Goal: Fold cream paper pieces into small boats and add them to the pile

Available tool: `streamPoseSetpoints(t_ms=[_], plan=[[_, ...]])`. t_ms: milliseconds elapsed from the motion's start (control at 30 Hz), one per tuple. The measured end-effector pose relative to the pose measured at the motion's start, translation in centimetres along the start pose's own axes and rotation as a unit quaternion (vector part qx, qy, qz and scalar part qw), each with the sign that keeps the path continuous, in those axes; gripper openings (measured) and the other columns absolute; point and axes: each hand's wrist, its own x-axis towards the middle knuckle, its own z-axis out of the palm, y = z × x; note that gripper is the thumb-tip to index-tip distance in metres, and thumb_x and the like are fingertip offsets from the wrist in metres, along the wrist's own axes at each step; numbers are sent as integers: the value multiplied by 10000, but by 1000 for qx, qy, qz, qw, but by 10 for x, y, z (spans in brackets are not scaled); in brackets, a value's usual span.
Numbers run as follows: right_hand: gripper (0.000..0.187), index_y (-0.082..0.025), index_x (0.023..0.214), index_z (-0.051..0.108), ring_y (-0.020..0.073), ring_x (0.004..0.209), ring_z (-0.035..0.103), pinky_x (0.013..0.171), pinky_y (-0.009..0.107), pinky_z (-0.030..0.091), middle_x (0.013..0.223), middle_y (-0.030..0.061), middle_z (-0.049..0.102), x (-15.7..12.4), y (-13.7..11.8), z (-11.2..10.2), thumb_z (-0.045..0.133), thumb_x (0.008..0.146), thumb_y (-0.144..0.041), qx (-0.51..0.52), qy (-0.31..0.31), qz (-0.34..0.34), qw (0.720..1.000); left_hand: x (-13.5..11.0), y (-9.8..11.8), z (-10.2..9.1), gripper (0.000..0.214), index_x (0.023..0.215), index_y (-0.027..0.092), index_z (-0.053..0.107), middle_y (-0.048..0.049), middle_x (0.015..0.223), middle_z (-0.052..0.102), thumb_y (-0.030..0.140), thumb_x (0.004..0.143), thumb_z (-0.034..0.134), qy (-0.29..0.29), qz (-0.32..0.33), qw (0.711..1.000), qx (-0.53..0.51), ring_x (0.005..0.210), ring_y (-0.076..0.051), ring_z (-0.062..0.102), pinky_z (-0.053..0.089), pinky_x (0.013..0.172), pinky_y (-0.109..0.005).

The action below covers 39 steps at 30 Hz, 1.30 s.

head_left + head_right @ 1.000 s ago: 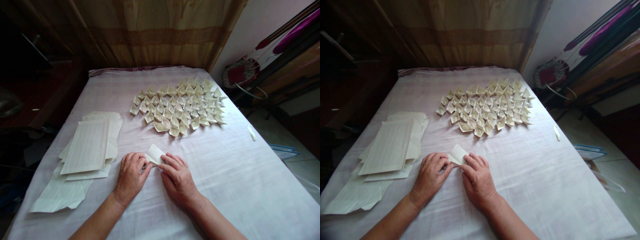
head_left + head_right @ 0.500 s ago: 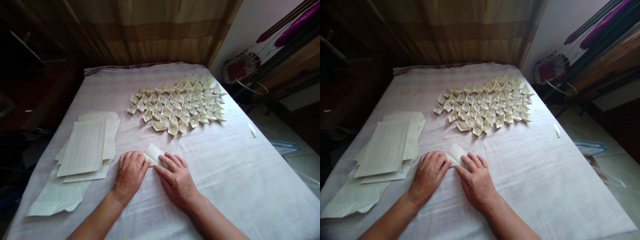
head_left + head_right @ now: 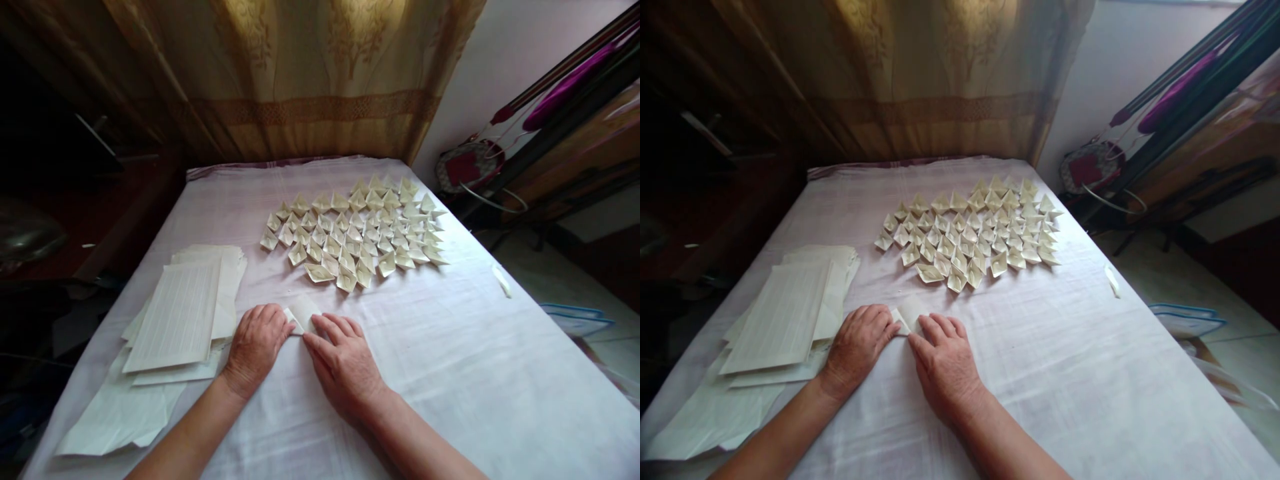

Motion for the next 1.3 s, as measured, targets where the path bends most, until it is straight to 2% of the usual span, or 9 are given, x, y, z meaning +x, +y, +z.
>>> streamPoseSetpoints(t_ms=[200, 367, 567, 1300], plan=[[213, -242, 1061, 679, 220, 995, 558, 860, 370, 410, 1118, 66, 664, 3, -5, 3, 574, 893, -164, 6, -14, -9, 1000, 1, -3, 0, 204, 809, 188, 571, -55, 863, 629, 316, 962, 528, -25, -20, 999, -10, 829, -226, 550, 432, 767, -362], [236, -231, 1082, 674, 218, 1022, 548, 883, 363, 412, 1131, 68, 652, -1, -4, 2, 574, 886, -145, 12, -12, -21, 1000, 0, -3, -2, 239, 785, 196, 569, -52, 870, 635, 332, 971, 505, -15, -34, 999, -33, 827, -214, 553, 435, 774, -361], [338, -240, 1201, 640, 234, 1014, 538, 864, 378, 409, 1114, 72, 652, 1, -3, 2, 548, 887, -156, 3, -28, -14, 1000, 1, -3, -1, 220, 793, 203, 560, -48, 862, 633, 328, 968, 511, -10, -40, 999, -35, 837, -221, 554, 432, 771, -365], [376, -243, 1206, 639, 225, 1043, 517, 893, 367, 366, 1130, 61, 633, -1, -4, 7, 599, 848, -138, -11, -38, 3, 999, 8, 4, 0, 198, 771, 192, 556, -43, 832, 613, 308, 928, 585, -23, -67, 997, 10, 811, -232, 532, 394, 745, -363]])
